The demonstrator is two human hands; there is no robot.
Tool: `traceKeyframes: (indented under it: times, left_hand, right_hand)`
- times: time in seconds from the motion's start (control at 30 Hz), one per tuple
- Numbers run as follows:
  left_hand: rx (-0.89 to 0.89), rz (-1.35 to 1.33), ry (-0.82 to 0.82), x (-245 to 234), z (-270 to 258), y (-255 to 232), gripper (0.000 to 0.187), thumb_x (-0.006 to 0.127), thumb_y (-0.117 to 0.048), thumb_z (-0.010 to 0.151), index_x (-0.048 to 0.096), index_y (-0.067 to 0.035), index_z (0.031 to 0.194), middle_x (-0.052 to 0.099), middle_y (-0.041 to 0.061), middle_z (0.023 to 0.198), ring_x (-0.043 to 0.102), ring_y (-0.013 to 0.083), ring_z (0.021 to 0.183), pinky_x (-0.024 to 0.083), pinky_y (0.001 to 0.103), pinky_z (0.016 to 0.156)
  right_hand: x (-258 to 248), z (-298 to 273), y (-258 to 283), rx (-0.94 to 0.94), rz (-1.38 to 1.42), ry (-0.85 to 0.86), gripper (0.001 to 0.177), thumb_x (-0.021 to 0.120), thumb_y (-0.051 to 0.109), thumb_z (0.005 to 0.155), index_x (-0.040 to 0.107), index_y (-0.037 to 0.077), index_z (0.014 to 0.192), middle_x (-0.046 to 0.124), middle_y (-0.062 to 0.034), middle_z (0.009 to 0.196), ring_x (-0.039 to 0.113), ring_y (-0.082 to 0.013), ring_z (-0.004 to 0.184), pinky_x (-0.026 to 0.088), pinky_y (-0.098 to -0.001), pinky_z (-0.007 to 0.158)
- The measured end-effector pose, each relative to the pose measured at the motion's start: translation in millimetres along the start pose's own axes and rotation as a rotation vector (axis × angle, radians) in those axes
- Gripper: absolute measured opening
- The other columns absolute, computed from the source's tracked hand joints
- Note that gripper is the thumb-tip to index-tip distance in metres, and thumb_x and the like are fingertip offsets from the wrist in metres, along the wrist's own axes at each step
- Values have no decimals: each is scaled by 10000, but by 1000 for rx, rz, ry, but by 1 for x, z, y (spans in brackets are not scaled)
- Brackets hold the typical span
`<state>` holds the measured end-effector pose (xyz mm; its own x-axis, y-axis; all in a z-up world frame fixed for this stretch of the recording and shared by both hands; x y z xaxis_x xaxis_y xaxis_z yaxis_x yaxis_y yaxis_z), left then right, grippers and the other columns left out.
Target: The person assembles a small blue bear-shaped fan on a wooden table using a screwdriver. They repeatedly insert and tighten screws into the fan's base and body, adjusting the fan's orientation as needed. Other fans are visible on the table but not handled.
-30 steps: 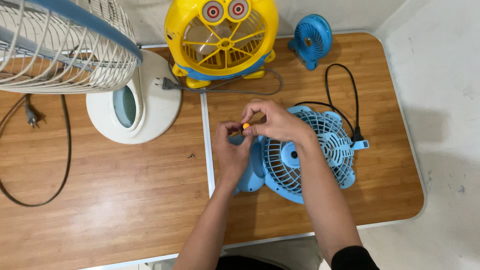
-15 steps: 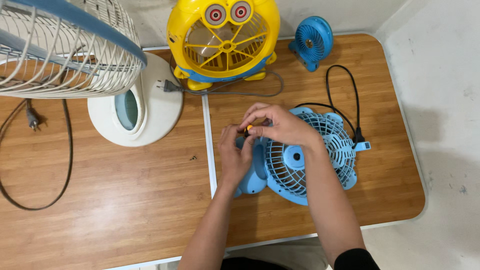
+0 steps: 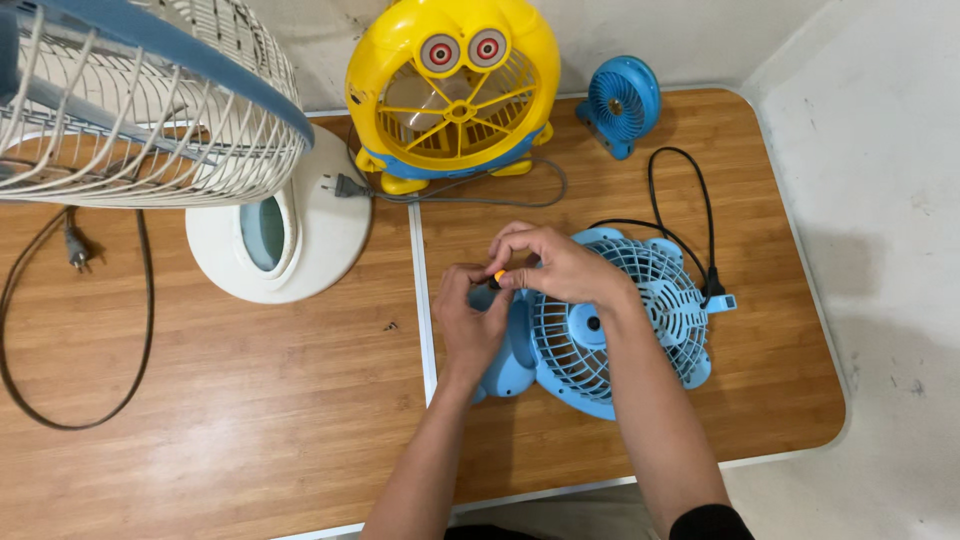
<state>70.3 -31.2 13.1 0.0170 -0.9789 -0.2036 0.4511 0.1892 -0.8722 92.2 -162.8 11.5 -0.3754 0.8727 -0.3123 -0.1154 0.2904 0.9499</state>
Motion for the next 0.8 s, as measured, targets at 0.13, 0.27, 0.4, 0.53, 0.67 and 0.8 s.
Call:
traceKeyframes:
  times: [0.13, 0.27, 0.4, 0.53, 0.67, 0.8]
  left_hand:
    - [-11, 2, 19, 3, -1, 4, 262, 832, -21, 787, 656, -17, 982, 679, 121, 978, 675, 281, 911, 533, 358, 779]
    - [-5, 1, 93, 6, -2, 1, 249, 790, -23, 848, 685, -8, 1072, 676, 137, 1015, 639, 306, 942, 512, 386, 812]
    - [7, 10, 86, 7, 2, -4, 277, 779, -42, 845, 693, -13, 1107, 675, 139, 1025, 631, 313, 954, 507, 403, 831]
    - [19, 41, 37, 3, 1, -7, 285, 787, -37, 809, 656, -9, 1060, 655, 148, 996, 635, 323, 945, 511, 408, 812]
    - [37, 31, 33, 4, -2, -5, 256, 766, -18, 833, 625, -9, 1046, 637, 151, 988, 633, 331, 949, 506, 418, 816]
    - [121, 95, 110, 10, -2, -10, 253, 689, 26, 863, 620, 1, 1105, 625, 174, 1015, 602, 362, 959, 472, 450, 838]
  right_hand:
    - [1, 1, -2, 13, -7, 25, 189, 788, 166, 869, 732, 41, 1000, 658, -53, 1053, 621, -193, 1071, 502, -347, 960]
    - [-1, 3, -9, 60, 10, -2, 213, 801, 162, 850, 647, 36, 924, 670, -48, 1031, 631, -186, 1055, 507, -339, 949]
    - [-4, 4, -12, 69, 44, -30, 246, 819, 135, 820, 605, 37, 893, 655, -51, 1035, 625, -181, 1045, 513, -338, 923]
    - [-1, 3, -9, 7, -2, -23, 268, 838, 109, 814, 593, 31, 891, 656, -64, 1038, 619, -188, 1052, 490, -339, 940]
    - [1, 1, -22, 63, 66, -17, 249, 824, 106, 823, 595, 42, 900, 636, -60, 1064, 611, -170, 1047, 527, -328, 840]
    - [-3, 3, -20, 1, 110, -65, 258, 829, 68, 842, 579, 33, 895, 631, -67, 1093, 617, -163, 1035, 543, -307, 843]
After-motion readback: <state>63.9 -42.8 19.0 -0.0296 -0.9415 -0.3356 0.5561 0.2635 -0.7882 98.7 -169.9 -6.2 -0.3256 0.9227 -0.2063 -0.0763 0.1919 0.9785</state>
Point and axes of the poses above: each hand's wrist, its own z-axis towards the middle knuckle, its own x-axis out of the palm, y = z × x, the point moved 10 cm from there along z, towards the middle knuckle
